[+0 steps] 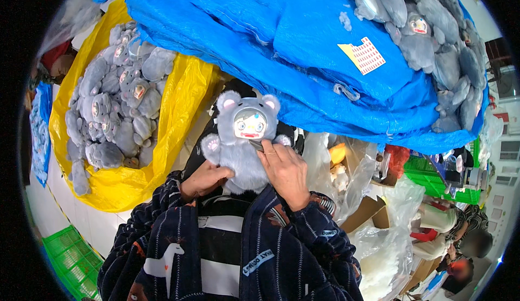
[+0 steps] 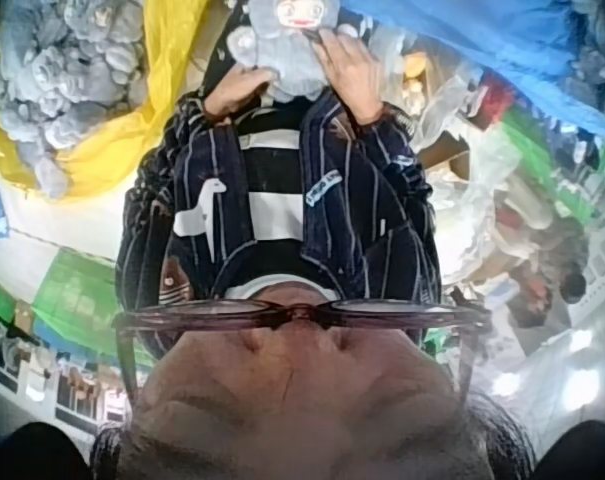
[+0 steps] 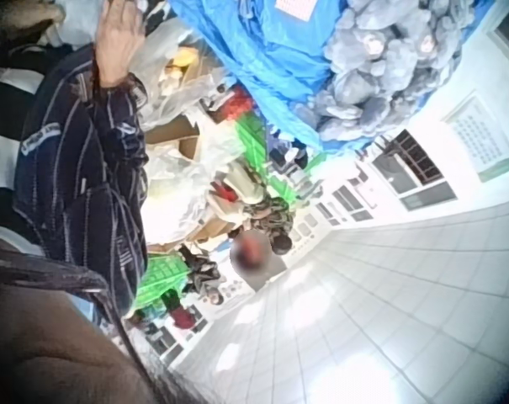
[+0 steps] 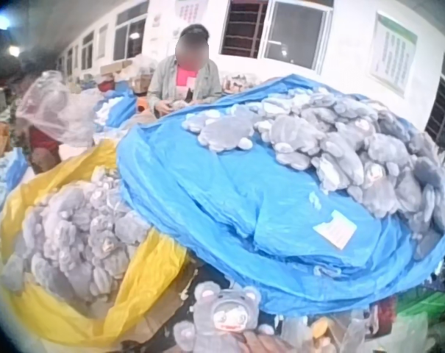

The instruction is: The person sits on the floor and uses scissors to trim loose threads and fabric from the paws and faces of gray stuffed toys. They handle each toy one at a time, rotate it to access different sides, and place the finished items into a blue bag.

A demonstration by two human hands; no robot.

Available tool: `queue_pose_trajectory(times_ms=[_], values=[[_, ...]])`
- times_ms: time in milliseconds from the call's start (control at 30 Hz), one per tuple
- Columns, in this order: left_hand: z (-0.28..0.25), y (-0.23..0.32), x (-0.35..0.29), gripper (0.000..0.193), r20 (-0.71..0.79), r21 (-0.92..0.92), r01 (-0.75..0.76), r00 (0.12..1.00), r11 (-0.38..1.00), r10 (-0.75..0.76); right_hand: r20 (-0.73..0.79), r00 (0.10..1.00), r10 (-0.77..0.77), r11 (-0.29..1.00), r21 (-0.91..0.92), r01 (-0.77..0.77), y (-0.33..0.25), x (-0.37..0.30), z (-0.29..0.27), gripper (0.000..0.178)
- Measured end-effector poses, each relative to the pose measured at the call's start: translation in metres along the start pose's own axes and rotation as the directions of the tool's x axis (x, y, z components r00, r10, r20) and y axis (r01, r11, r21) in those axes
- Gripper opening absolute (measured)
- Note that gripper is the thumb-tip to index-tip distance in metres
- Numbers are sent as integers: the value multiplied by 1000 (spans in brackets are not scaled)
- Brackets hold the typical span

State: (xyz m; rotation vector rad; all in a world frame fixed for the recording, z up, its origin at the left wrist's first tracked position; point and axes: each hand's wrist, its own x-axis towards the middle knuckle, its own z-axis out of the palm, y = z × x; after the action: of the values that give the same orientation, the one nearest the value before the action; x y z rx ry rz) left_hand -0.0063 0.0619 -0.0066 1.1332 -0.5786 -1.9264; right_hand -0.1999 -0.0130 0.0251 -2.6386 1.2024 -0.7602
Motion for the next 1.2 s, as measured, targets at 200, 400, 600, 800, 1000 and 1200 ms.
queue_pose_trajectory(times_ms=[200,400,600,800,1000,1200], values=[[-9,-10,6,44,6,22,61,998,998,-61,-16,999,-30,999,-15,30,0,2,2,30],[-8,-16,8,48,28,-24,-17,999,1000,17,-39,998,-56,997,-46,55,1,3,6,30],[0,-5,4,44,-1,-34,-34,999,999,34,-50,997,-52,998,-38,50,0,3,9,30],[2,-6,3,38,-31,-21,-16,999,1000,16,-28,997,75,949,309,-63,1,-3,12,28],[-3,-9,3,29,-14,56,-8,1000,998,9,11,980,201,817,550,-174,-11,2,8,32],[-1,-12,2,28,-2,134,-81,997,988,82,326,945,23,810,548,-208,-9,0,14,16]])
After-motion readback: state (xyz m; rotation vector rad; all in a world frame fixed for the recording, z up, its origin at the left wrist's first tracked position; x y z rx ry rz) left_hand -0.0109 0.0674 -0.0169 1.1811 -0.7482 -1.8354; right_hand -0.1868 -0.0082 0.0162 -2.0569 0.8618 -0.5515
